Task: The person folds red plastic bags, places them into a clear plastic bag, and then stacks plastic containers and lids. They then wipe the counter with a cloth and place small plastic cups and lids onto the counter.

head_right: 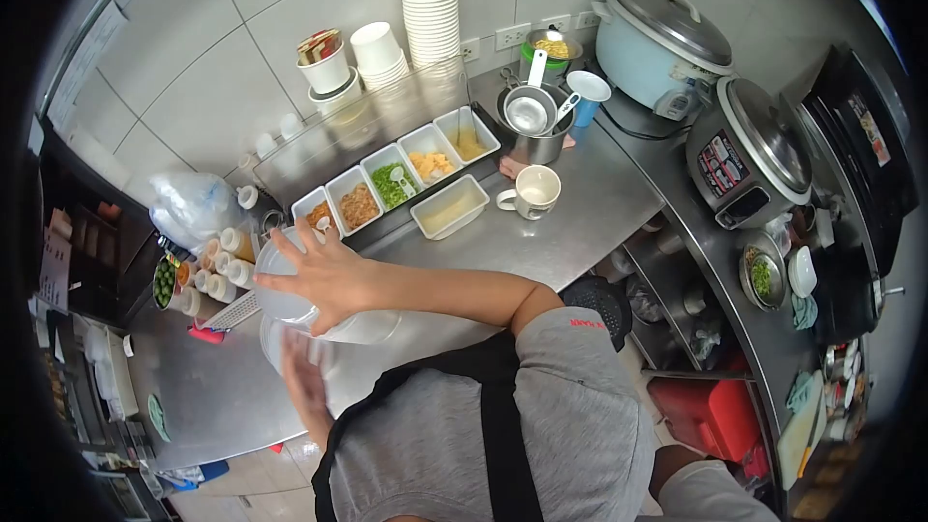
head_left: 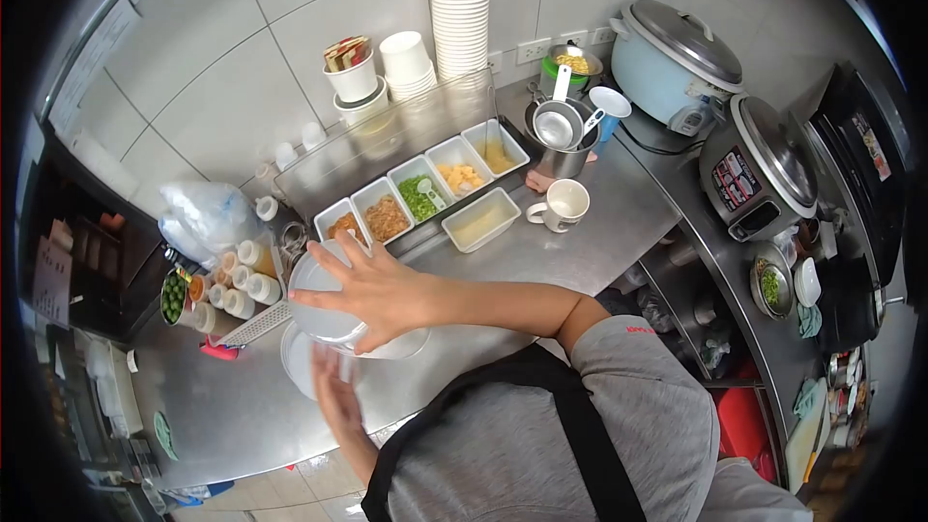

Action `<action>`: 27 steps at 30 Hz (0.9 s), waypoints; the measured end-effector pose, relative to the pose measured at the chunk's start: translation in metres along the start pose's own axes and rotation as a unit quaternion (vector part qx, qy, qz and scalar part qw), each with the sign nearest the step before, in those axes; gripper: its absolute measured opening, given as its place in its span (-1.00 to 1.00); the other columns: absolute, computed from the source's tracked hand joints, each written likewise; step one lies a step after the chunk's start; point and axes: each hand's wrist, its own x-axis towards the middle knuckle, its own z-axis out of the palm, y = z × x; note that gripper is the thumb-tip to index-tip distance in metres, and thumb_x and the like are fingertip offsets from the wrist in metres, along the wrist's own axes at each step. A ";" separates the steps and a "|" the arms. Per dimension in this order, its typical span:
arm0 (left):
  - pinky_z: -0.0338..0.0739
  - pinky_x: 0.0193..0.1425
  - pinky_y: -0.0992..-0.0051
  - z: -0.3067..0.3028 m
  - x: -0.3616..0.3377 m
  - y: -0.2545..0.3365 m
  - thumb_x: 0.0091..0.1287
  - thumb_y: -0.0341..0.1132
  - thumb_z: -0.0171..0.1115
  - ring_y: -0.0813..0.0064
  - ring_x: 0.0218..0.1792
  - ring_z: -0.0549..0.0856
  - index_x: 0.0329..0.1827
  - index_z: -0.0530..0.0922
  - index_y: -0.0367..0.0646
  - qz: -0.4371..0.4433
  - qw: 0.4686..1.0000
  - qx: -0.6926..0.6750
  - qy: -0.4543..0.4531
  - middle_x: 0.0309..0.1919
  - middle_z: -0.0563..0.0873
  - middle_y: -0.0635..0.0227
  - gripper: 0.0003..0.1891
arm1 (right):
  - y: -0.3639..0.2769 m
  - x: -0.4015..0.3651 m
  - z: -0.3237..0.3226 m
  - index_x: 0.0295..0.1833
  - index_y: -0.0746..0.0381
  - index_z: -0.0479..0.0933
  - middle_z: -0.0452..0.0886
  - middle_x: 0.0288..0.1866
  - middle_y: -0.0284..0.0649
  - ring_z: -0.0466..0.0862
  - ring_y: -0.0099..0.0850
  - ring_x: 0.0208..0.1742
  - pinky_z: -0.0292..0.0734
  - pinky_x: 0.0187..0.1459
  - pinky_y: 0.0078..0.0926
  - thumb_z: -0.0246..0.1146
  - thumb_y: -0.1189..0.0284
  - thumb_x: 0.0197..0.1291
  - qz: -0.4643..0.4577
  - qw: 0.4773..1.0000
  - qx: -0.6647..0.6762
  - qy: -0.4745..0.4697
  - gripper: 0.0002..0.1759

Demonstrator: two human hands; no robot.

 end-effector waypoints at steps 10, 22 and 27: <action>0.07 0.27 0.10 0.029 0.030 -0.096 0.29 0.10 -0.07 0.43 0.19 0.34 0.15 0.35 -0.06 -0.304 0.942 -0.111 -0.086 0.14 0.43 0.39 -0.48 | 0.004 -0.089 -0.036 0.42 -0.15 0.08 -0.07 0.40 0.16 0.03 0.23 0.33 0.23 0.18 0.06 0.45 -0.02 -0.32 0.121 0.992 0.025 0.015 0.11; 0.18 0.19 0.20 0.063 0.030 -0.099 0.30 0.05 0.01 0.45 0.08 0.43 0.14 0.34 -0.06 -0.351 0.928 -0.065 -0.102 0.04 0.49 0.40 -0.53 | 0.076 -0.121 -0.064 0.42 -0.02 0.10 0.03 0.34 0.22 0.17 0.17 0.21 0.20 0.22 -0.07 0.40 -0.02 -0.23 0.259 0.954 0.118 0.094 0.05; 0.33 0.12 0.29 0.106 0.012 -0.081 0.27 -0.16 0.16 0.44 0.01 0.50 0.12 0.34 -0.05 -0.255 0.966 -0.026 -0.047 0.00 0.52 0.41 -0.60 | 0.111 -0.148 -0.087 0.41 -0.02 0.13 0.00 0.36 0.19 0.11 0.17 0.28 0.09 0.28 -0.07 0.40 -0.01 -0.21 0.185 0.966 0.150 0.097 0.02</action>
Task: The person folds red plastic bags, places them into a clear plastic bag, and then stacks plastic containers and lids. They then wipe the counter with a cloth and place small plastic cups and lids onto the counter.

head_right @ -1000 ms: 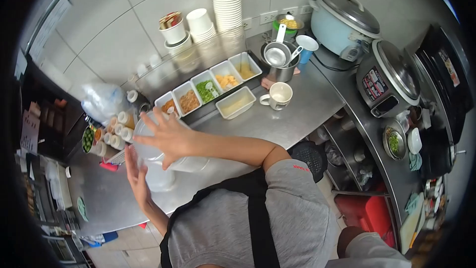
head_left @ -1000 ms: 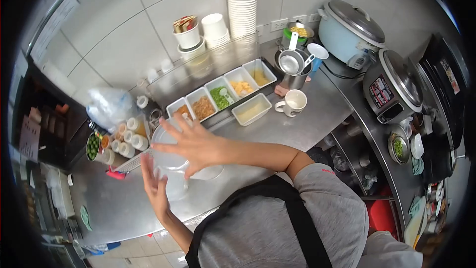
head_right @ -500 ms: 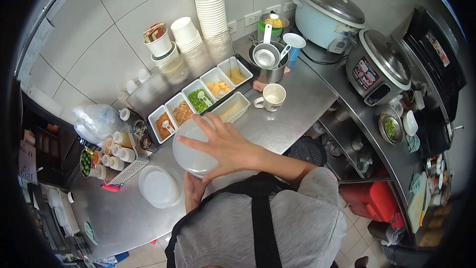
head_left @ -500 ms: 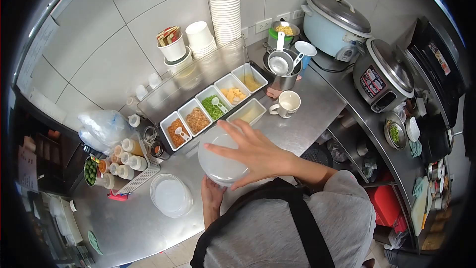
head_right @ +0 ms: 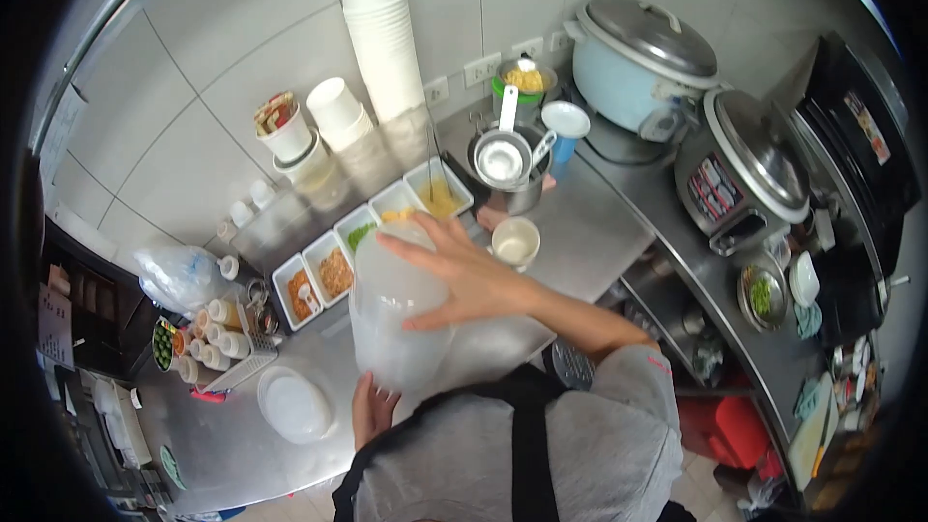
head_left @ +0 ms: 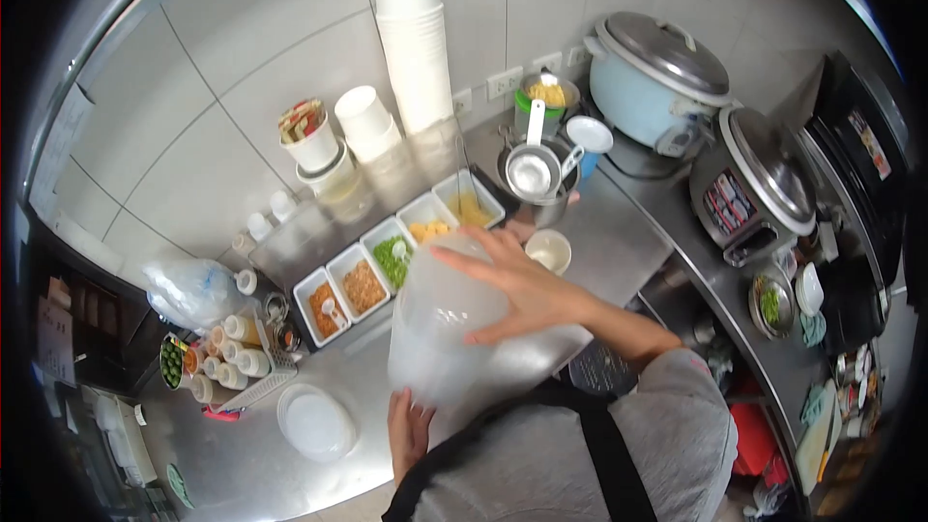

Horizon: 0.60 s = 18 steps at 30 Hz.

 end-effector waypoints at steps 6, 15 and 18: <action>0.24 0.27 0.37 0.140 0.004 0.064 0.20 -0.35 0.19 0.41 0.24 0.36 0.35 0.14 -0.18 0.218 0.969 0.070 -0.091 0.23 0.37 0.28 -0.36 | 0.026 -0.038 -0.118 0.33 0.27 0.26 0.09 0.39 0.12 0.07 0.02 0.42 -0.04 0.34 -0.06 0.39 -0.21 -0.41 -0.081 0.979 -0.081 0.172 0.17; -0.22 0.43 -0.02 0.403 0.220 0.138 0.32 0.13 -0.06 0.05 0.38 0.13 0.41 0.06 -0.12 0.061 0.953 0.010 -0.297 0.38 0.14 0.09 -0.28 | 0.094 0.061 -0.274 0.32 -0.02 0.32 0.19 0.36 0.06 0.19 0.01 0.35 0.11 0.30 -0.08 0.40 -0.03 -0.31 -0.127 0.897 -0.309 0.289 -0.05; -0.39 0.37 -0.15 0.439 0.284 0.134 0.33 0.17 -0.29 0.03 0.41 0.06 0.40 0.08 -0.15 0.008 0.957 -0.011 -0.290 0.39 0.14 0.08 -0.29 | 0.178 0.123 -0.289 0.29 -0.01 0.36 0.20 0.33 0.11 0.24 0.09 0.28 0.21 0.24 -0.03 0.40 -0.16 -0.38 -0.124 0.896 -0.322 0.279 -0.01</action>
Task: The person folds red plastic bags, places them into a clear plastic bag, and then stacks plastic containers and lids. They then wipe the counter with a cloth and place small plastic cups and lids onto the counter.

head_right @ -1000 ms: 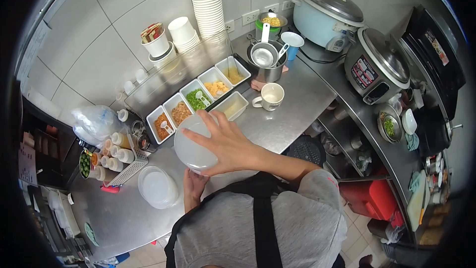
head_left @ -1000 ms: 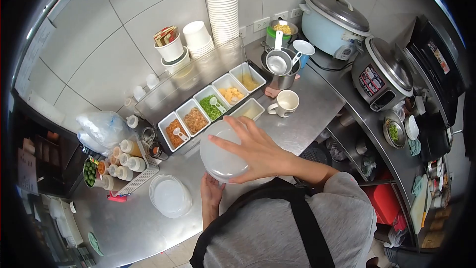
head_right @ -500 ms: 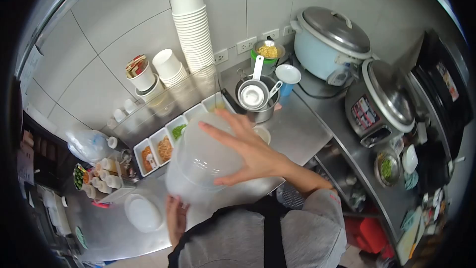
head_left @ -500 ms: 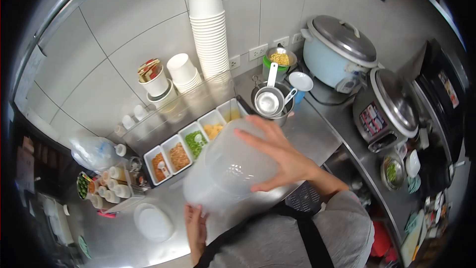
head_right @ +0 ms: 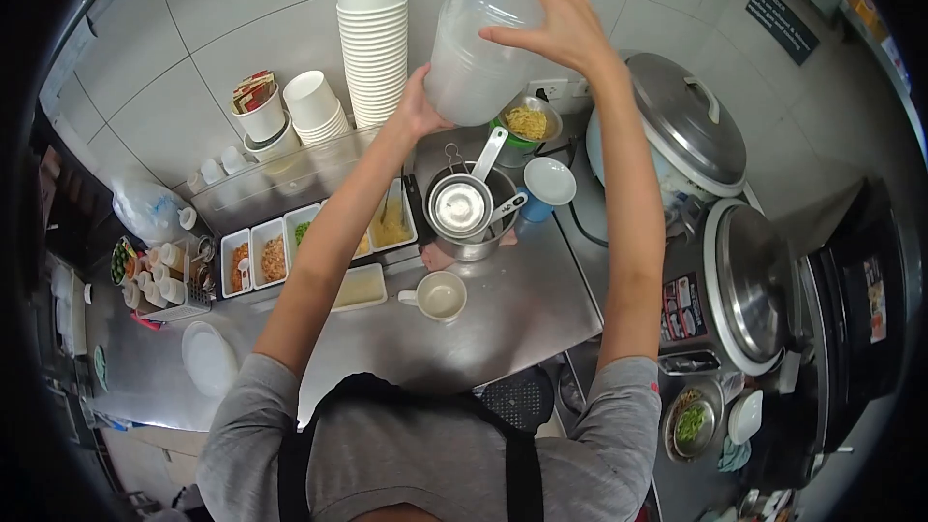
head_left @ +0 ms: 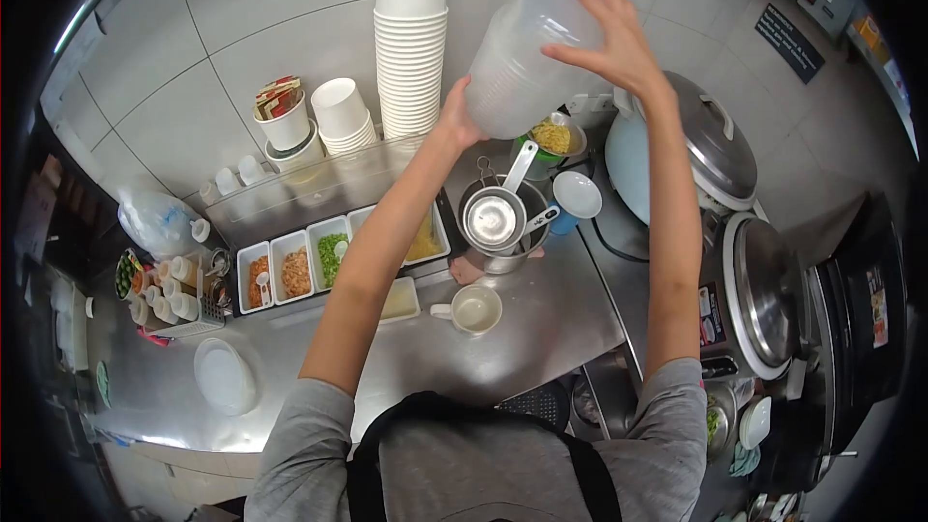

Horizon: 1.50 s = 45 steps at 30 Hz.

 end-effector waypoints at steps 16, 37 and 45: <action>0.25 0.29 -0.03 -0.101 0.077 -0.048 0.35 -0.04 -0.52 0.03 0.21 0.42 0.28 0.29 -0.23 0.031 0.990 -0.096 0.097 0.20 0.43 0.02 -0.38 | 0.028 -0.044 0.196 0.34 -0.11 0.26 0.15 0.29 0.03 0.25 0.14 0.21 0.27 0.20 -0.03 0.31 -0.17 -0.19 0.063 0.972 0.018 -0.224 -0.09; 0.28 0.21 0.29 -0.211 -0.510 -0.105 0.22 -0.29 0.16 0.41 0.18 0.38 0.20 0.35 -0.06 0.359 0.676 0.129 0.630 0.16 0.39 0.24 -0.54 | -0.384 -0.119 0.142 0.27 0.29 0.32 0.38 0.29 -0.11 0.34 -0.30 0.31 0.18 0.29 -0.42 0.12 0.33 0.27 -0.176 0.642 0.574 -0.477 -0.51; 0.00 0.33 -0.05 -0.316 -0.636 -0.107 0.17 -0.12 0.21 0.11 0.40 0.03 0.45 -0.09 -0.07 0.264 0.697 -0.056 0.664 0.43 -0.04 0.10 -0.14 | -0.622 -0.156 0.356 0.37 0.29 0.15 0.26 0.35 -0.03 0.25 -0.28 0.37 0.13 0.31 -0.45 0.05 0.16 0.31 0.133 0.654 0.578 -0.470 -0.37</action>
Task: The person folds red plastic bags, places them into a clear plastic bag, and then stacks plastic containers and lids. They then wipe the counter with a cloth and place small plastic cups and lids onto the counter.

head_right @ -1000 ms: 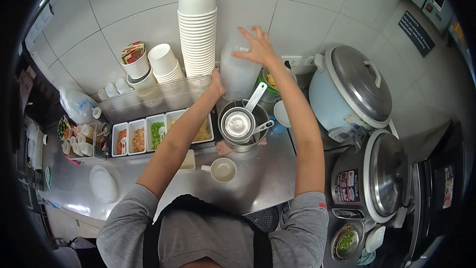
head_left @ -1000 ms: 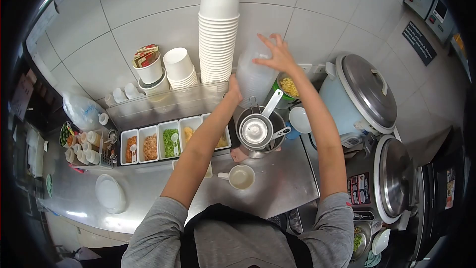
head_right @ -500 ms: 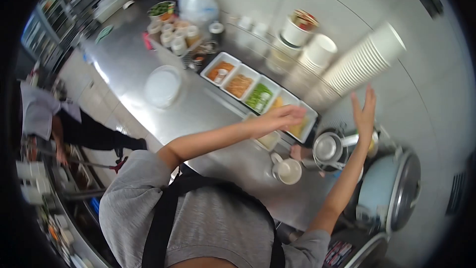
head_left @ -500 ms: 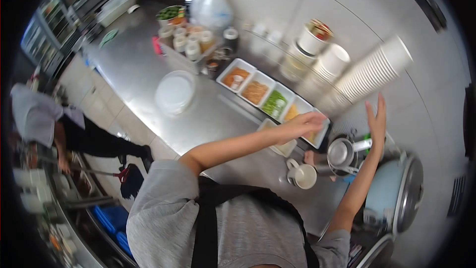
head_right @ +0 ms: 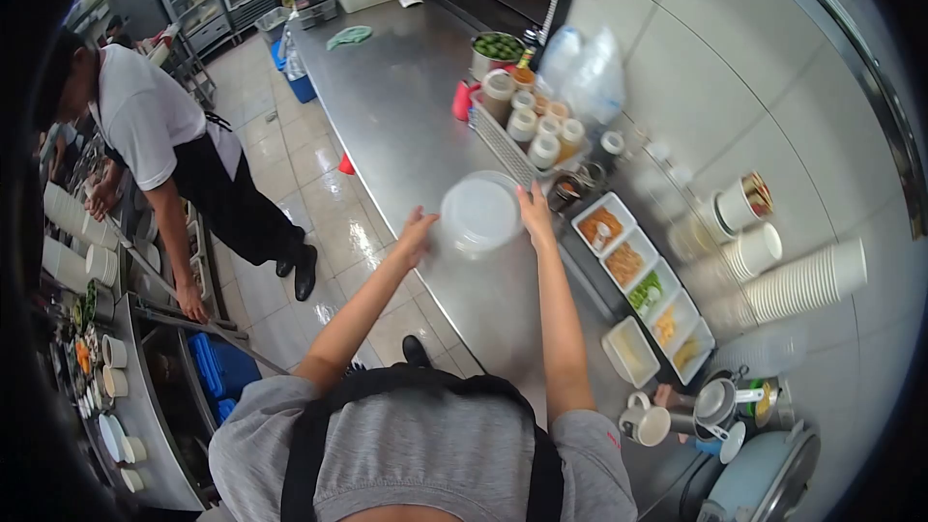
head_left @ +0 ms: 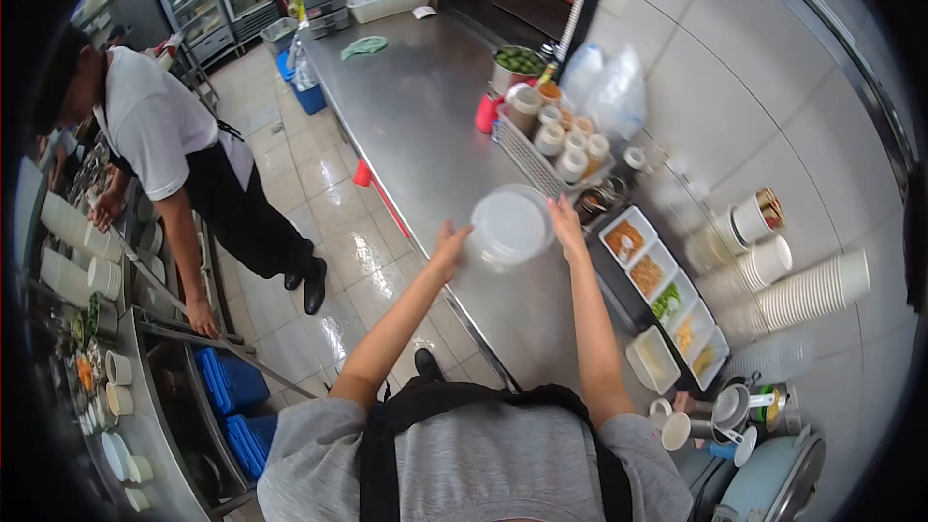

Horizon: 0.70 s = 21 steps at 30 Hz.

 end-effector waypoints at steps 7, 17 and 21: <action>0.18 0.33 0.32 -0.042 0.065 -0.032 0.28 -0.04 0.08 0.23 0.29 0.30 0.38 0.14 -0.19 0.047 0.999 -0.004 0.027 0.30 0.28 0.09 -0.32 | 0.002 -0.041 0.092 0.30 0.26 0.24 0.43 0.16 0.00 0.40 -0.22 0.23 0.25 0.23 -0.41 0.19 0.38 0.18 -0.020 0.999 -0.027 0.023 -0.42; 0.34 0.23 0.33 -0.066 -0.031 -0.030 -0.01 -0.38 0.40 0.28 0.18 0.39 0.33 0.11 -0.18 0.114 0.991 -0.067 0.024 0.16 0.34 0.15 -0.17 | -0.017 -0.104 0.108 0.34 0.30 0.18 0.33 0.26 -0.09 0.36 -0.36 0.25 0.25 0.24 -0.44 0.17 0.58 0.14 0.030 0.972 0.182 -0.147 -0.38; 0.33 0.22 0.37 -0.058 -0.049 0.012 -0.04 -0.39 0.41 0.30 0.16 0.40 0.30 0.14 -0.21 0.299 0.953 -0.001 0.047 0.13 0.38 0.18 -0.18 | -0.071 -0.112 0.094 0.39 0.26 0.12 0.25 0.32 -0.13 0.30 -0.34 0.30 0.20 0.28 -0.42 0.22 0.63 0.06 -0.064 0.956 0.238 -0.161 -0.25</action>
